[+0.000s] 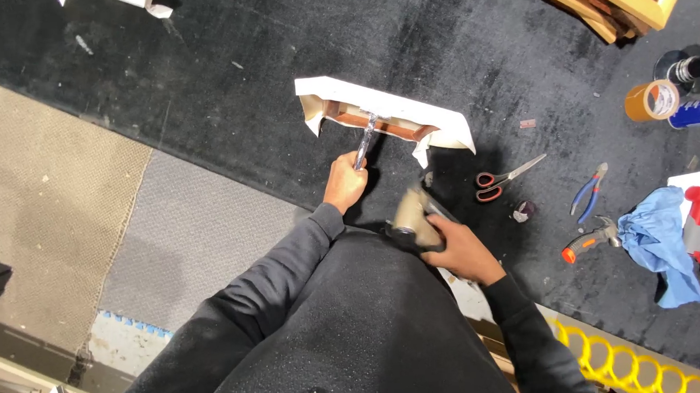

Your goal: The person uses a pneumatic staple gun to attach white paper to the back of a small wooden picture frame. They repeatedly staple along the edges, repositioning the frame and paper as needed.

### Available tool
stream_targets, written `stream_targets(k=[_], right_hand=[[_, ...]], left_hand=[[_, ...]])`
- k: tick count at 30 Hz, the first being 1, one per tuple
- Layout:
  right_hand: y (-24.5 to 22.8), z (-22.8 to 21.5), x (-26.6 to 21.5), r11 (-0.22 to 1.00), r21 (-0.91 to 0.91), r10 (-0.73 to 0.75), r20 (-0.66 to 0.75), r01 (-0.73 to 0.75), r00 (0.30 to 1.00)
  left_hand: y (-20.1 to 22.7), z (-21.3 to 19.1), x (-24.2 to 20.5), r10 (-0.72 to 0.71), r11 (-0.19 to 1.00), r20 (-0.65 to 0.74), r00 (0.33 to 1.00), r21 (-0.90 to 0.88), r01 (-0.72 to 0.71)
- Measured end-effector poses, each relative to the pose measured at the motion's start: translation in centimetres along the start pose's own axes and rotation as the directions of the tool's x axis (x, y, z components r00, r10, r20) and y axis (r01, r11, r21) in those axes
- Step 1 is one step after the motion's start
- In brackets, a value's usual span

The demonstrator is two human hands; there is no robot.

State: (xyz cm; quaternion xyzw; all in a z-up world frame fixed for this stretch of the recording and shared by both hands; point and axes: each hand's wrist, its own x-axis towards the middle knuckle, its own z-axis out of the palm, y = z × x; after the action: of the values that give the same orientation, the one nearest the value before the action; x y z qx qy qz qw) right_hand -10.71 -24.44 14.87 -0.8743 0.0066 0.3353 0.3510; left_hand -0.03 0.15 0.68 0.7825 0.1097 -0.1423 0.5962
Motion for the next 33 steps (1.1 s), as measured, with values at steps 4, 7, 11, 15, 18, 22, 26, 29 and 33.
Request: stream_targets(k=[4,7,11,15,18,22,26,29,33], right_hand=[[-8.6,-1.2,0.9,0.976,-0.045,-0.218,-0.152,0.214,0.964],[-11.9,-1.4,3.3,0.994,-0.096,-0.065,-0.107,0.054,0.992],[-11.7,-0.1,6.1,0.976,-0.009,-0.213,-0.274,0.219,0.938],[-12.0,0.2,6.3,0.964,0.122,-0.188,-0.312,0.236,0.931],[-10.5,1.0,7.3,0.947,0.184,-0.196,-0.322,0.264,0.926],[-10.0,1.0,7.5,0.936,0.214,-0.201,-0.325,0.279,0.924],[-9.8,1.2,7.8,0.928,0.243,-0.201,-0.315,0.283,0.928],[-9.7,1.1,7.8,0.908,0.293,-0.208,-0.302,0.298,0.93],[-9.2,1.2,8.2,0.883,0.374,-0.187,-0.277,0.286,0.942]], left_hand=[[1.2,-0.6,-0.5,-0.005,1.0,0.011,1.0,0.007,0.005],[6.3,-2.4,-3.0,-0.033,0.997,0.06,0.998,-0.07,0.037],[6.4,-2.7,-2.7,0.004,0.997,0.044,0.999,-0.075,0.0],[6.0,-2.7,-2.7,0.024,0.996,0.031,0.999,-0.087,-0.021],[5.8,-2.6,-2.4,0.032,0.996,0.025,0.999,-0.09,-0.03],[5.5,-2.5,-2.4,0.051,0.995,0.029,0.998,-0.09,-0.048],[5.1,-2.5,-2.5,0.073,0.993,0.022,0.997,-0.094,-0.071],[4.7,-2.3,-2.5,0.083,0.992,0.014,0.996,-0.098,-0.081],[4.4,-2.1,-2.3,0.095,0.99,-0.008,0.995,-0.104,-0.096]])
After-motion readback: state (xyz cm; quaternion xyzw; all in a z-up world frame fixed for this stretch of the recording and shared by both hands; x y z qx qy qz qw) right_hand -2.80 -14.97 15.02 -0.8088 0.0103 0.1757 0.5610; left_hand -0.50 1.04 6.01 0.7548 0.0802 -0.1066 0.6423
